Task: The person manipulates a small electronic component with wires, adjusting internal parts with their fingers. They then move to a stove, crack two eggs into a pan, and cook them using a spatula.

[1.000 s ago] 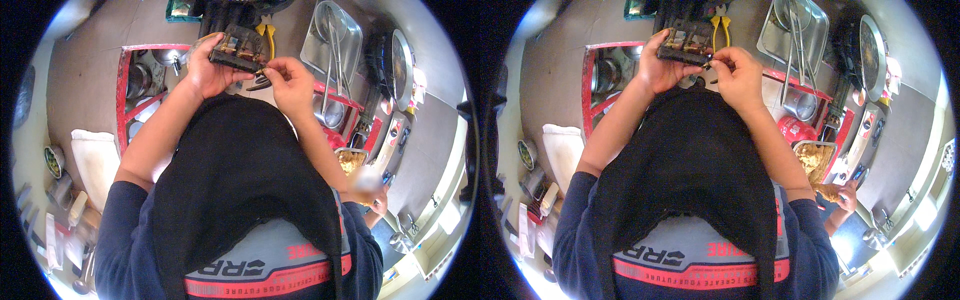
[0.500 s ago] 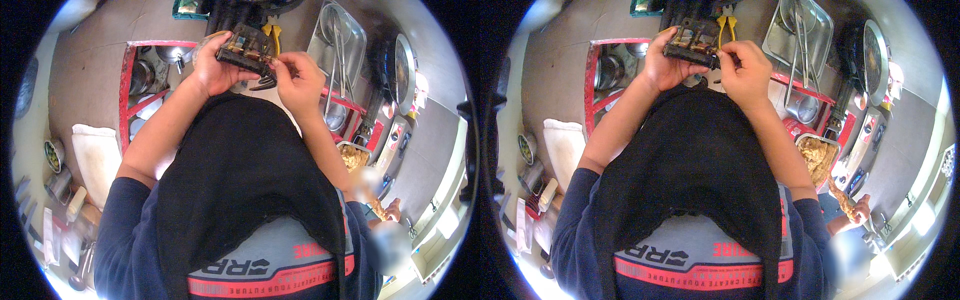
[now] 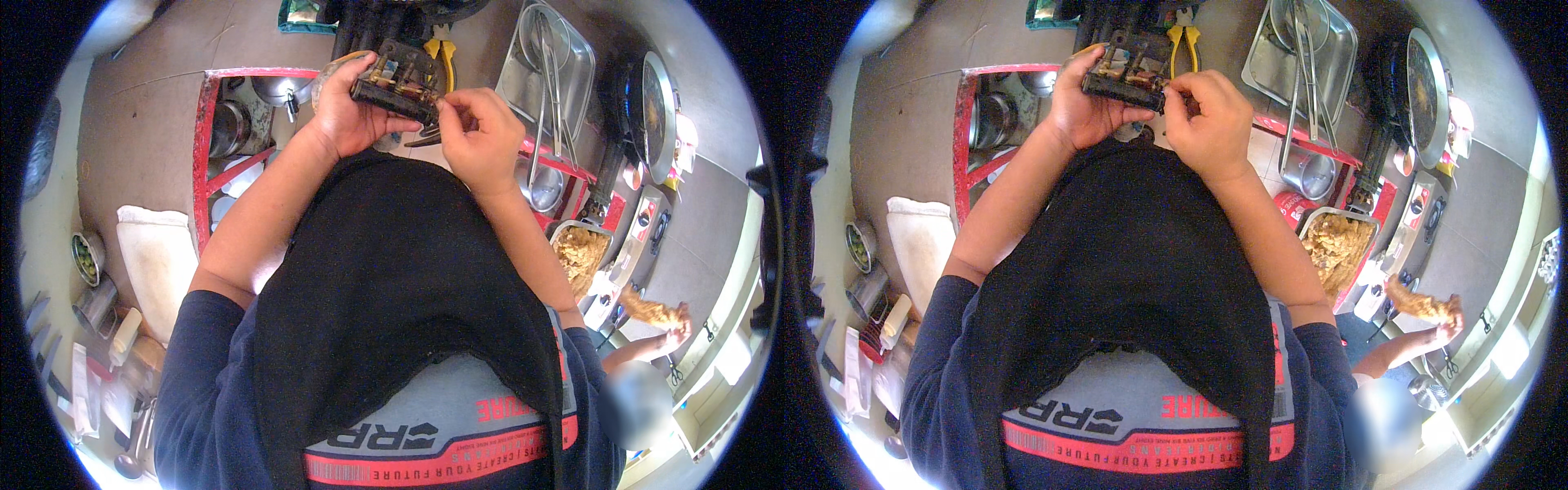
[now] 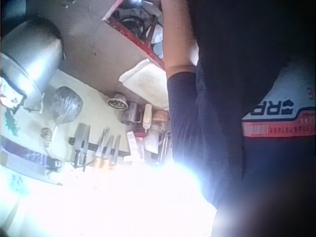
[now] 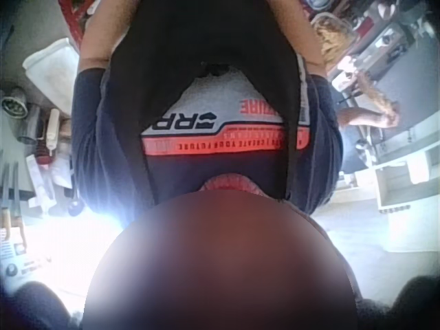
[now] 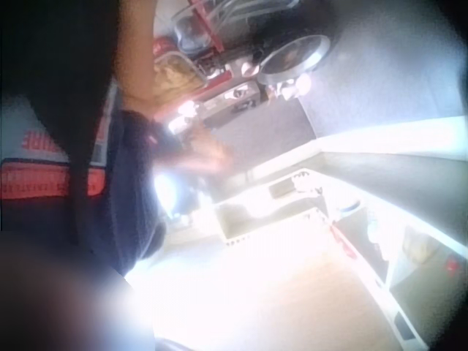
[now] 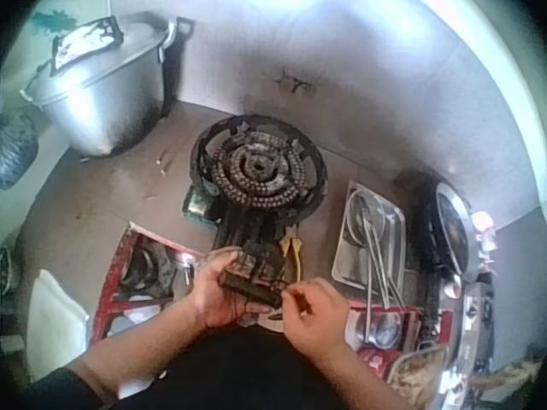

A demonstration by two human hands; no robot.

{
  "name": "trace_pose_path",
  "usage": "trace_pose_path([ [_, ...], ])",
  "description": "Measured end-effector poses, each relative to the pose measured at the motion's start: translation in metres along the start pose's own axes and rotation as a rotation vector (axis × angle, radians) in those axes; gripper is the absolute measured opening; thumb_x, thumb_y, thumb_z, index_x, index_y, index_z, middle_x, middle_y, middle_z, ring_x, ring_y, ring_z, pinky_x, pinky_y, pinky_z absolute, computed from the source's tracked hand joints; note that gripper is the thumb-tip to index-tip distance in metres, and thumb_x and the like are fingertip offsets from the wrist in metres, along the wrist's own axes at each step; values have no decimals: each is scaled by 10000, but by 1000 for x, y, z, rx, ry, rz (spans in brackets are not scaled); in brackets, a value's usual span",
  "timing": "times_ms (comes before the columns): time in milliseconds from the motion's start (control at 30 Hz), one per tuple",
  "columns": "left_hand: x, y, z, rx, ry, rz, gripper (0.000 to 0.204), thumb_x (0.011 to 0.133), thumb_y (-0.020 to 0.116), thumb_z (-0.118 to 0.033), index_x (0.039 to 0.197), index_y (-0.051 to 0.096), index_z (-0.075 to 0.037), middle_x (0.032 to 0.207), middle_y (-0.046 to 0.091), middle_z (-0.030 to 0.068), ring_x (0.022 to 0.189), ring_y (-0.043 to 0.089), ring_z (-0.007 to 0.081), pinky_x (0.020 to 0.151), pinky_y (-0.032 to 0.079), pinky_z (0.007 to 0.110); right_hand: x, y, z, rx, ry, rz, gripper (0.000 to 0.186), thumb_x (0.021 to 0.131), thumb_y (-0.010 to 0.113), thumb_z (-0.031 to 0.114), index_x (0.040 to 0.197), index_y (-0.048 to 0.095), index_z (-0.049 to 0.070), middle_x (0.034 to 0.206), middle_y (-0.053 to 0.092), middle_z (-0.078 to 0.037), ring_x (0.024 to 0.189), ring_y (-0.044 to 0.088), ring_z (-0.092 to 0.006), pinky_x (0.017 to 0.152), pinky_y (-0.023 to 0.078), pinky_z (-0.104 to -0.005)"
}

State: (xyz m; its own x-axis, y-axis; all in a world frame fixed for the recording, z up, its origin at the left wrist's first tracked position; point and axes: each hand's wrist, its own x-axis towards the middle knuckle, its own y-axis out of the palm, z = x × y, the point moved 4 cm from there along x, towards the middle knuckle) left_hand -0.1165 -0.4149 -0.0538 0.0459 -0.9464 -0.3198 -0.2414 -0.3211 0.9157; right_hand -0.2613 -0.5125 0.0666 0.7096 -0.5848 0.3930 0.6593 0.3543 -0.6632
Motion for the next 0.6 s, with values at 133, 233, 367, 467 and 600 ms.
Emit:
trace_pose_path([
  [133,-1,2,-1,5,7,2,679,1066,490,-591,1449,622,-47,1330,732,214,1174,743,391,926,659,578,0,-1,0,20,12,1,70,861,813,-4,891,753,17,816,730,-92,632,676,-160,591,529,-306],
  [233,-2,3,-1,13,19,-20,674,1066,491,-587,1440,620,-41,1317,735,219,1166,746,394,910,664,579,-1,-1,0,38,32,7,71,862,814,-10,893,754,10,810,730,-90,636,679,-149,596,532,-299],
  [367,-2,4,-1,6,18,-27,671,1066,492,-581,1425,623,-30,1292,742,218,1158,748,393,900,665,582,-2,0,-2,42,48,13,69,869,817,-9,895,755,5,807,730,-85,639,677,-136,597,530,-292],
  [467,-2,4,-1,9,15,-22,669,1067,491,-580,1419,626,-27,1279,747,214,1141,751,388,886,665,577,-3,2,-4,47,46,17,69,873,820,-7,897,756,5,807,729,-83,641,676,-130,595,528,-289],
  [600,-1,3,-1,8,7,-7,663,1070,483,-581,1411,635,-33,1278,748,212,1123,751,380,879,659,573,-3,5,-7,42,32,9,71,874,824,-5,900,758,7,803,726,-84,645,683,-134,595,531,-291],
])
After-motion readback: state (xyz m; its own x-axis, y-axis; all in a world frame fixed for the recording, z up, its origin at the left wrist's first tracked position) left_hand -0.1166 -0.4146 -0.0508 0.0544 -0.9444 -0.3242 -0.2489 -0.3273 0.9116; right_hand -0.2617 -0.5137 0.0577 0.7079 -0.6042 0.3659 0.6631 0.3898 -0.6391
